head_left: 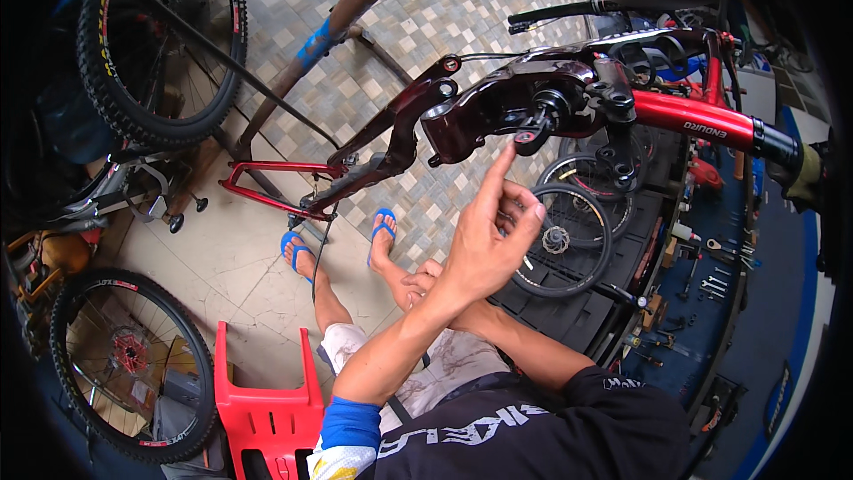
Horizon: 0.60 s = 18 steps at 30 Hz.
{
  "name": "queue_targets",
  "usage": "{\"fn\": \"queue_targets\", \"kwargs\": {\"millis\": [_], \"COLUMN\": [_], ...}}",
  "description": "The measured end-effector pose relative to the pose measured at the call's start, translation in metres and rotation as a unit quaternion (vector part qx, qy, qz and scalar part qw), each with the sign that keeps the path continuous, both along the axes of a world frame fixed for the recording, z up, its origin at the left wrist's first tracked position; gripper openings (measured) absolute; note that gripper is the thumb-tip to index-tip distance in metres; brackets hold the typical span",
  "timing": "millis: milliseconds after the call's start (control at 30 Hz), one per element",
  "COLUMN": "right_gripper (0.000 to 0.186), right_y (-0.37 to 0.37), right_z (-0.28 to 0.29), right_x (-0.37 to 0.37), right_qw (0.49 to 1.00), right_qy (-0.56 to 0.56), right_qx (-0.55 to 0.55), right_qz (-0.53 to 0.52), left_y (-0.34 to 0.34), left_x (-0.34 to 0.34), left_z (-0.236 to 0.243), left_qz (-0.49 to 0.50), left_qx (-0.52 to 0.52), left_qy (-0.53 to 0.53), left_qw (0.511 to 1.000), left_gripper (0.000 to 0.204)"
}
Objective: The person selects small bicycle parts from a white basket, then uses a screwdriver to adjust components on a red bicycle frame mounted on a repair stand. The person handles washers, bolts, and a screwdriver while working on the bike.
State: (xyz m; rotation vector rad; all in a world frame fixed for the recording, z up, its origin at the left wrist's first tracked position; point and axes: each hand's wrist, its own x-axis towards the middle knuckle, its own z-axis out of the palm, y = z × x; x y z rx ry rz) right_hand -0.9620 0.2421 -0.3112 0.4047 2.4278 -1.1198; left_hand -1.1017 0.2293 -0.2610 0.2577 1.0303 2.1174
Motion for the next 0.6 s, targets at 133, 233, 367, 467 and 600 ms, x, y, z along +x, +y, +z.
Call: {"fn": "queue_targets", "kwargs": {"millis": [133, 233, 367, 467, 600], "right_gripper": [0.036, 0.034, 0.03, 0.022, 0.019], "right_y": [-0.001, 0.0, 0.007, 0.005, 0.011], "right_z": [-0.023, 0.003, -0.007, 0.005, 0.025], "right_x": [0.028, -0.002, 0.012, 0.019, 0.021], "right_qw": [0.997, 1.0, 0.997, 0.996, 0.998], "right_qy": [0.08, 0.024, -0.053, -0.032, -0.016], "right_qx": [-0.001, 0.017, 0.044, 0.079, 0.064], "right_qz": [0.001, 0.011, 0.036, 0.005, -0.003], "left_y": [0.002, 0.002, 0.002, 0.003, 0.01], "left_x": [0.002, 0.0, -0.003, -0.008, -0.013], "left_z": [0.004, -0.004, -0.018, -0.036, -0.047], "left_qz": [-0.001, 0.006, 0.006, -0.006, 0.005], "left_qx": [-0.001, -0.021, -0.049, -0.089, -0.096], "left_qy": [0.025, 0.022, 0.01, -0.011, -0.042], "left_qw": [1.0, 1.0, 0.999, 0.996, 0.994], "left_gripper": [0.078, 0.077, 0.076, 0.076, 0.074]}}
